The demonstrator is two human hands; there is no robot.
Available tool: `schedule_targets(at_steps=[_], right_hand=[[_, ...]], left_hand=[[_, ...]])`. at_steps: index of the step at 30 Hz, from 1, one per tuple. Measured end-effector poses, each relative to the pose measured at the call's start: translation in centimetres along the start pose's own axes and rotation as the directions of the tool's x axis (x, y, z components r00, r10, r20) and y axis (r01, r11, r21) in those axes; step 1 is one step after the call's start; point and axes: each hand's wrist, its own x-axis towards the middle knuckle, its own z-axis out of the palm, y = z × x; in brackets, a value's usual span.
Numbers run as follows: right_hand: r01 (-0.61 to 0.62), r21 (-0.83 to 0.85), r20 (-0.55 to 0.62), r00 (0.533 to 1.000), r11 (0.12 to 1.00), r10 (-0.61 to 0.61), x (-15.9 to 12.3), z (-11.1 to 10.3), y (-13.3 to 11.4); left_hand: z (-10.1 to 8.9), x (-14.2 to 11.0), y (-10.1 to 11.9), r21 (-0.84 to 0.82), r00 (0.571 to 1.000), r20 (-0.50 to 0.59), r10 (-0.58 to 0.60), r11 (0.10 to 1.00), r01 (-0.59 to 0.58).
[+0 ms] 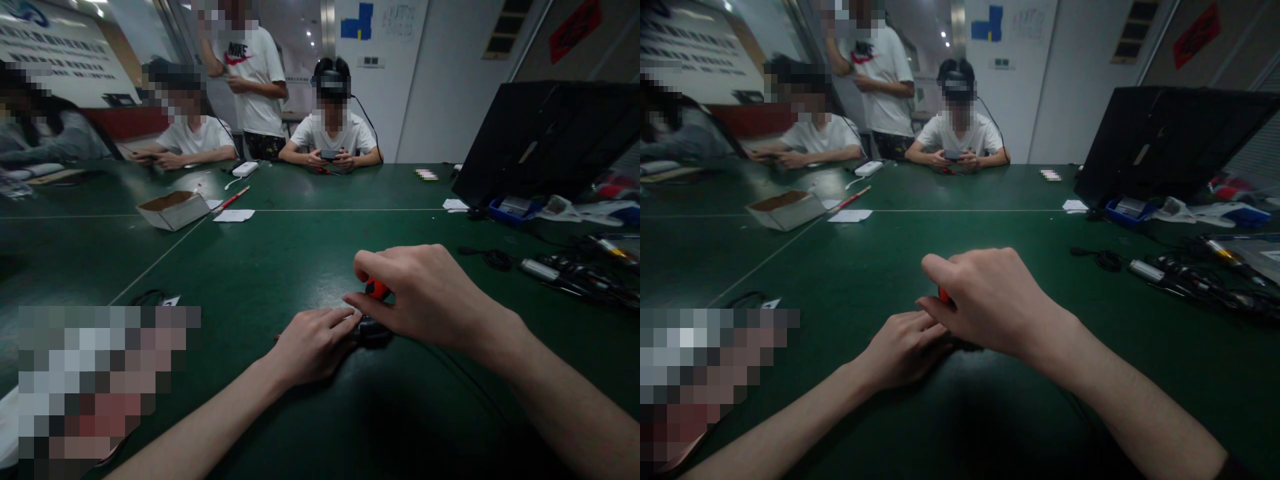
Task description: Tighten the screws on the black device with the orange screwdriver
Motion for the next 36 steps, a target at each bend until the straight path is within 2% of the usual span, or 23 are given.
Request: schedule_targets(at_steps=[5, 9, 11, 14, 16, 17, 19, 21, 24, 28, 31, 36], right_hand=[[0.045, 0.160, 0.020, 0.999, 0.986, -0.049, 0.0, -0.2, 0.3], [0.071, 0.338, 0.042, 0.995, 0.939, -0.090, -0.1, -0.4, 0.7], [0.080, 0.449, 0.060, 0.991, 0.890, -0.119, 0.0, -0.4, 0.9], [0.067, 0.634, 0.102, 0.980, 0.770, -0.170, 0.2, -0.4, 1.1], [0.047, 0.700, 0.113, 0.978, 0.713, -0.176, 0.4, -0.3, 1.1], [0.033, 0.699, 0.114, 0.981, 0.714, -0.157, 0.5, -0.3, 1.0], [0.000, 0.628, 0.105, 0.991, 0.778, -0.085, 0.6, -0.1, 0.8], [-0.011, 0.489, 0.072, 0.997, 0.872, -0.028, 0.5, -0.1, 0.4], [0.014, 0.221, 0.011, 1.000, 0.975, -0.016, 0.3, -0.1, 0.1], [0.004, -0.025, -0.005, 1.000, 1.000, -0.004, 0.0, -0.2, 0.0], [0.006, -0.026, 0.006, 1.000, 1.000, -0.006, -0.1, -0.2, 0.1], [0.036, 0.162, 0.024, 0.999, 0.986, -0.041, -0.1, -0.3, 0.5]], left_hand=[[0.1, -0.1, 0.0, 0.001, 1.000, 0.014, -0.007, 1.000, 0.007], [0.1, 0.0, 0.0, -0.004, 0.999, 0.032, -0.009, 1.000, 0.009], [0.0, 0.0, 0.0, -0.010, 0.999, 0.036, -0.010, 1.000, 0.011], [-0.2, 0.0, 0.1, -0.028, 0.999, 0.028, -0.019, 0.999, 0.020], [-0.2, 0.1, 0.1, -0.024, 0.999, 0.030, -0.025, 0.999, 0.025], [-0.2, 0.1, 0.1, -0.017, 0.999, 0.036, -0.025, 1.000, 0.026], [-0.2, 0.1, 0.1, -0.009, 0.998, 0.049, -0.024, 1.000, 0.025], [-0.2, 0.1, 0.1, -0.014, 0.999, 0.051, -0.019, 1.000, 0.019], [-0.1, 0.1, 0.1, -0.008, 0.999, 0.037, -0.009, 1.000, 0.010], [0.0, 0.0, 0.0, 0.010, 1.000, 0.029, 0.001, 1.000, -0.001], [0.1, 0.0, 0.0, 0.017, 0.999, 0.034, -0.011, 1.000, 0.011], [0.0, 0.1, 0.1, 0.025, 0.999, 0.042, -0.017, 1.000, 0.016]])
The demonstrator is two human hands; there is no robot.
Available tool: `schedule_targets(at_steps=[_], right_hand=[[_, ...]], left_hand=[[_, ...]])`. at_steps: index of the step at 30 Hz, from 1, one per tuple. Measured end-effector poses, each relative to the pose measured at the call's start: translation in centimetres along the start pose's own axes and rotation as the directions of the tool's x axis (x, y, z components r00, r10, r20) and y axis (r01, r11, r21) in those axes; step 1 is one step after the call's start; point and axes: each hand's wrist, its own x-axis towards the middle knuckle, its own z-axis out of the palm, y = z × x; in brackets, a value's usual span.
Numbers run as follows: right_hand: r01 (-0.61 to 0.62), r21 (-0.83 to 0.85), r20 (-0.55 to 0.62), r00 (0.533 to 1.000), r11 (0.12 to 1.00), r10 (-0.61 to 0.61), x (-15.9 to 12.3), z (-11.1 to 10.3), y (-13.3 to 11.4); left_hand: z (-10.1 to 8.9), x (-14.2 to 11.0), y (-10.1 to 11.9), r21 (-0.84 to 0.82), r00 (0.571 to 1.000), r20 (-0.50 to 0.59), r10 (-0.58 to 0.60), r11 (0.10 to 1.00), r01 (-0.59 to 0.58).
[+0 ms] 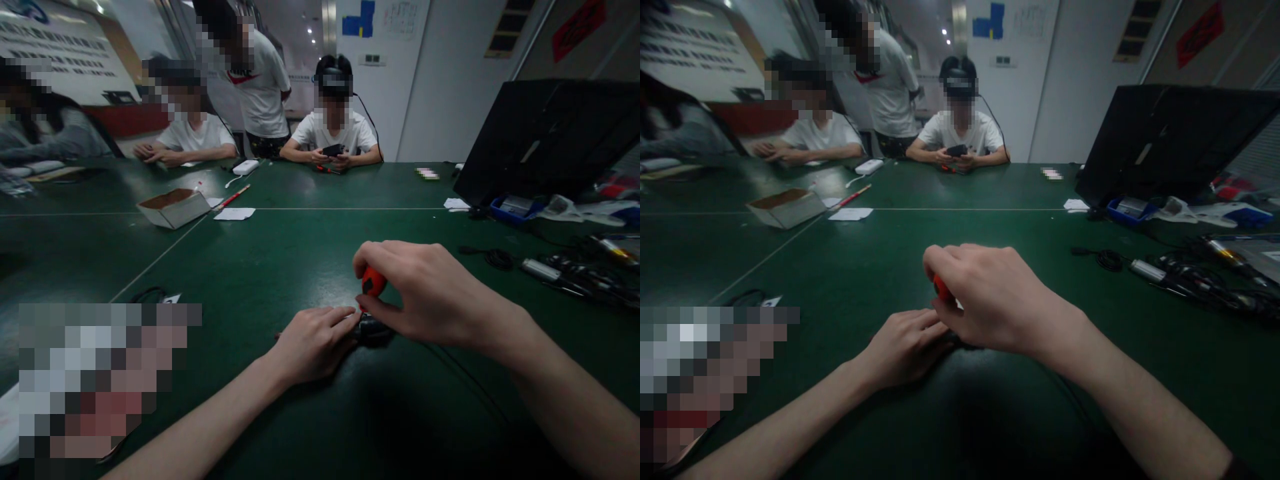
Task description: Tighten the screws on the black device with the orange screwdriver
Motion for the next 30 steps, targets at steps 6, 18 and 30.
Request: schedule_targets(at_steps=[6, 18, 30], right_hand=[[0.023, 0.229, 0.067, 0.997, 0.973, -0.040, -0.15, -0.29, 0.41], [-0.007, 0.115, 0.001, 1.000, 0.993, 0.007, 0.23, 0.18, -0.15], [0.006, -0.141, -0.014, 1.000, 0.990, -0.008, 0.10, 0.15, -0.20]], left_hand=[[-0.06, 0.00, -0.02, -0.017, 1.000, -0.006, 0.008, 1.000, -0.008], [0.05, 0.02, -0.07, -0.006, 0.998, -0.055, 0.020, 1.000, -0.021], [0.15, -0.07, -0.12, -0.002, 0.998, -0.059, 0.024, 1.000, -0.024]])
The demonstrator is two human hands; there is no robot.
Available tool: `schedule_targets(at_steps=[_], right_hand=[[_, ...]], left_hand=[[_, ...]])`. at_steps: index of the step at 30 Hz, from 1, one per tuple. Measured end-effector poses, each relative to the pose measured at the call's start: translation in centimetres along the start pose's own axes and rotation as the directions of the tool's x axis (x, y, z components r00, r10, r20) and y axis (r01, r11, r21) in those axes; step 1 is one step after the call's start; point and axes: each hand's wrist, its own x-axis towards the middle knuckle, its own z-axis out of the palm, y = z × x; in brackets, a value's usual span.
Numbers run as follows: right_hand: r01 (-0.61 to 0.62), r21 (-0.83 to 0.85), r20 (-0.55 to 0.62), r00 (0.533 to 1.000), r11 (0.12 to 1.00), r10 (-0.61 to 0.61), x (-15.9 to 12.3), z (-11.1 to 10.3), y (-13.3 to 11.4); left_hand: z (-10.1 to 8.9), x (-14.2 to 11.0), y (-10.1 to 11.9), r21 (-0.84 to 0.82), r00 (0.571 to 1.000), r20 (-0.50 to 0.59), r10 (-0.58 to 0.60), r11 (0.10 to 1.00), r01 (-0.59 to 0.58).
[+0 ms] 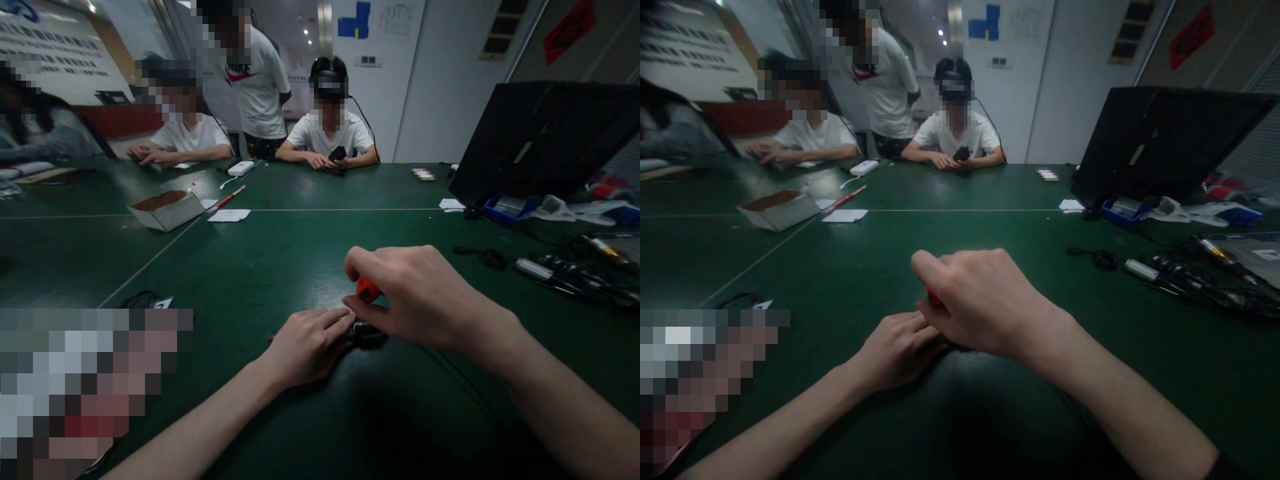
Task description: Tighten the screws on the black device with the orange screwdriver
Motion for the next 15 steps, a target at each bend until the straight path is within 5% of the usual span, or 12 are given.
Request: schedule_targets(at_steps=[6, 11, 15], right_hand=[[0.065, 0.215, 0.005, 0.998, 0.974, -0.067, -0.38, -0.39, 0.42], [0.102, 0.492, 0.058, 0.987, 0.865, -0.149, -0.01, -0.42, 0.56], [0.036, 0.593, 0.053, 0.995, 0.804, -0.083, 0.52, 0.17, 0.39]], left_hand=[[-0.10, 0.06, -0.02, -0.026, 0.999, 0.042, -0.010, 1.000, 0.011], [-0.19, 0.10, 0.02, -0.052, 1.000, -0.016, -0.008, 0.999, 0.007], [-0.16, 0.07, 0.04, -0.046, 1.000, -0.001, -0.010, 0.999, 0.010]])
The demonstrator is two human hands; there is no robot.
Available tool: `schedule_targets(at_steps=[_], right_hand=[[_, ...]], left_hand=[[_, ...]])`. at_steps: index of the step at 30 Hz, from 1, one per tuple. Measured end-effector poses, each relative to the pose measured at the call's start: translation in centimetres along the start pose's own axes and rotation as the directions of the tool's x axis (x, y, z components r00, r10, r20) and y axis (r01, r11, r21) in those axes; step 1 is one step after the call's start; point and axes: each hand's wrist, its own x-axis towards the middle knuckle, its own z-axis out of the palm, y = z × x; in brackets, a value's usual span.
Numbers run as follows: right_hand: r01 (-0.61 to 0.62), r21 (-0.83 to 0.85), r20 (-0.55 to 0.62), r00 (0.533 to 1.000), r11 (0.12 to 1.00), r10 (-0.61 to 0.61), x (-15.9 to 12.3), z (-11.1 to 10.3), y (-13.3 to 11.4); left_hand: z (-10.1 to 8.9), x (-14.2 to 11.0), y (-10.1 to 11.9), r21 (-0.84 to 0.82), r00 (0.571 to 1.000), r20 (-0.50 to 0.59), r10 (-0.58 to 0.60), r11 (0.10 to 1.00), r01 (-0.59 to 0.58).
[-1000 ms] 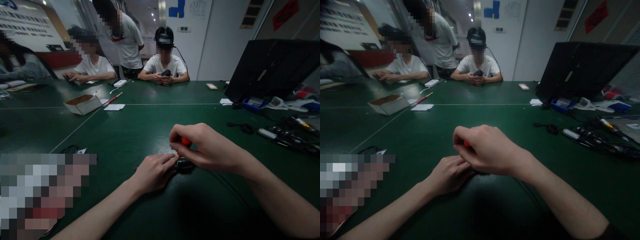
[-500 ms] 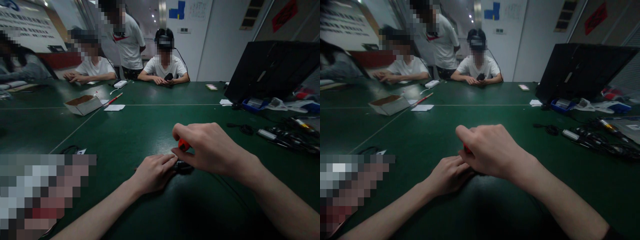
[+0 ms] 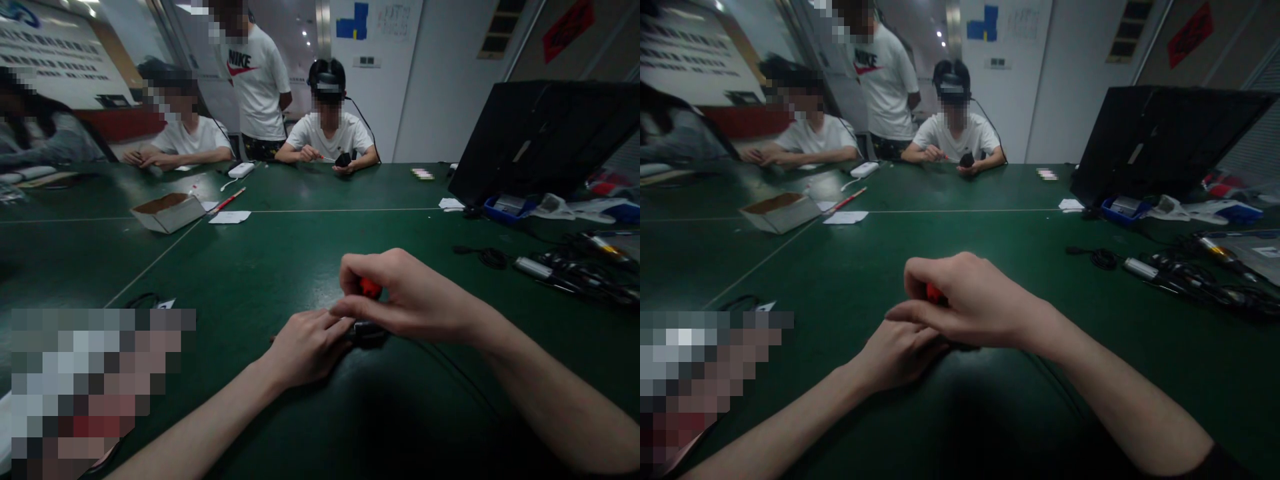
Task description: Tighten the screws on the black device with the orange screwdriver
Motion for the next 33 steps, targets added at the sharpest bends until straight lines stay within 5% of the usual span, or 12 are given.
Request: schedule_targets(at_steps=[4, 8, 12, 19, 29, 33], right_hand=[[-0.058, -0.252, -0.111, 0.993, 0.966, 0.031, 0.0, 0.5, -0.2], [-0.088, -0.537, -0.137, 0.990, 0.839, 0.016, -0.4, 0.4, -0.5], [-0.107, -0.636, -0.130, 0.991, 0.764, 0.030, -0.6, 0.2, -0.5], [-0.087, -0.542, -0.098, 0.994, 0.836, 0.040, -0.4, 0.3, -0.4], [0.014, -0.197, 0.006, 1.000, 0.980, -0.013, -0.6, -0.1, -0.6], [-0.048, -0.162, -0.033, 0.999, 0.986, 0.043, -0.2, 0.2, -0.5]], left_hand=[[0.0, 0.0, 0.0, 0.019, 1.000, 0.003, -0.003, 1.000, 0.003], [0.0, 0.0, 0.0, 0.027, 1.000, 0.001, 0.006, 1.000, -0.006], [0.0, 0.0, 0.1, 0.029, 1.000, 0.015, 0.001, 1.000, -0.002], [-0.3, 0.1, 0.1, 0.021, 1.000, 0.022, 0.007, 1.000, -0.008], [0.3, -0.1, -0.1, 0.003, 1.000, 0.010, -0.012, 1.000, 0.012], [0.0, 0.0, 0.0, 0.015, 1.000, 0.020, -0.004, 1.000, 0.003]])
